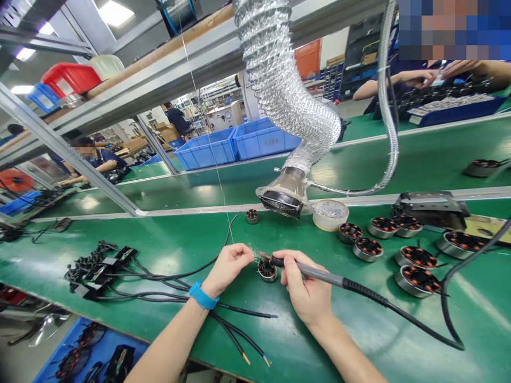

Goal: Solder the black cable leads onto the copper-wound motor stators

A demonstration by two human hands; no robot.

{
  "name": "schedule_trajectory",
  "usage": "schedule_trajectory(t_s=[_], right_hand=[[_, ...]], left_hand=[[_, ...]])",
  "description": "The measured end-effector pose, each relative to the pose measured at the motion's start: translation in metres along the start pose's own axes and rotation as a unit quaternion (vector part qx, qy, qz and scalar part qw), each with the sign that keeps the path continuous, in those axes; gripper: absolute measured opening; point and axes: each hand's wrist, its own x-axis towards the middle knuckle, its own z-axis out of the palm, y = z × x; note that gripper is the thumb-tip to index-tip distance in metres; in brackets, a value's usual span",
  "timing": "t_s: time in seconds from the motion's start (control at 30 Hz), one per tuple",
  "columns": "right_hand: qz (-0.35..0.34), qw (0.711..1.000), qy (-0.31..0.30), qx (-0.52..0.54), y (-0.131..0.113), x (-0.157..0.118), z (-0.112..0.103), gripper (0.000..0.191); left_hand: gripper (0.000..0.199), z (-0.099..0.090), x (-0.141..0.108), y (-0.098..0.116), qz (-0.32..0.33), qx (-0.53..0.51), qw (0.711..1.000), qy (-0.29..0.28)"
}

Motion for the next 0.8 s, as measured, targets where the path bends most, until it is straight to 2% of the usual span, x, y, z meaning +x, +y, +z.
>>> schedule_trajectory(t_s=[0.57,0.8], right_hand=[[-0.004,1.000,0.018,-0.003,-0.0007,-0.0013,0.0001,0.034],[-0.002,0.999,-0.012,-0.040,-0.0026,0.0023,0.0049,0.029]], left_hand=[[0.015,-0.0005,0.0019,-0.0001,-0.001,0.008,1.000,0.005],[0.016,-0.0004,0.0010,0.0017,0.001,0.012,1.000,0.003]])
